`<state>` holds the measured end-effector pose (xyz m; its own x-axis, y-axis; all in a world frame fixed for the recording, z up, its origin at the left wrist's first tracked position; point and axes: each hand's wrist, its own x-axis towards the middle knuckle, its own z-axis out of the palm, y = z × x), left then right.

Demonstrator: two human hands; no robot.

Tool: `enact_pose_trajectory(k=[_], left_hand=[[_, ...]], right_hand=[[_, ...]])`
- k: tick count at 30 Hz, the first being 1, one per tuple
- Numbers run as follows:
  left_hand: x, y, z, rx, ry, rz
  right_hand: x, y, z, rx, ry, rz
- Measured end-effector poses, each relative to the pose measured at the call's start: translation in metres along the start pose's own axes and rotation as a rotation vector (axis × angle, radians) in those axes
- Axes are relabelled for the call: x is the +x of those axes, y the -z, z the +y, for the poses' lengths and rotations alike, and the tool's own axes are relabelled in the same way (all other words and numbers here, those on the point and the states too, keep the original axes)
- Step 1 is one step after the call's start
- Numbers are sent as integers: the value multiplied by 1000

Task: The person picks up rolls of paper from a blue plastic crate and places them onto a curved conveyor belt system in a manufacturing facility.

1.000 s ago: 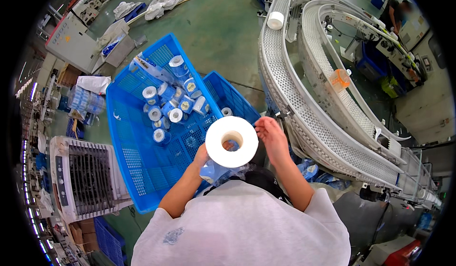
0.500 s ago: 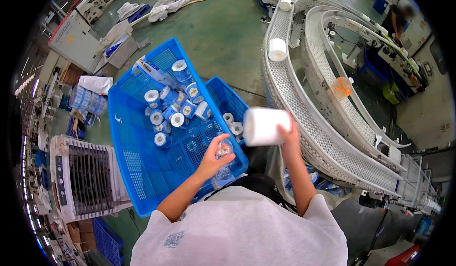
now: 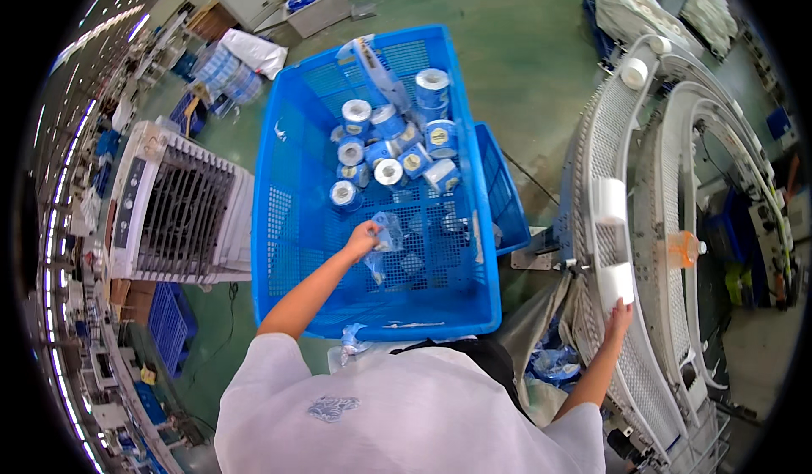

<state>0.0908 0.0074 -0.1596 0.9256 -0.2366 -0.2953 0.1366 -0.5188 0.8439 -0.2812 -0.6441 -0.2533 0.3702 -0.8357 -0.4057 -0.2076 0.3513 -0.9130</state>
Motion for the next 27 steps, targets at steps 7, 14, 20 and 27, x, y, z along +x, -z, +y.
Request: enact_pose_trajectory(k=[7,14,20,27], left_hand=[[88,68,-95,648,415,183],[173,78,-177,1000,291,-118],[208,61,-219,884,392,-207],[173,63,-182,-169,162,157]], right_hand=[[-81,50,-25,-847,384,573],[-188,66,-42,-1213,308,589],[-216,61,-63,-1488,259,281],[-131,-157,-123,-1454,547,-447]])
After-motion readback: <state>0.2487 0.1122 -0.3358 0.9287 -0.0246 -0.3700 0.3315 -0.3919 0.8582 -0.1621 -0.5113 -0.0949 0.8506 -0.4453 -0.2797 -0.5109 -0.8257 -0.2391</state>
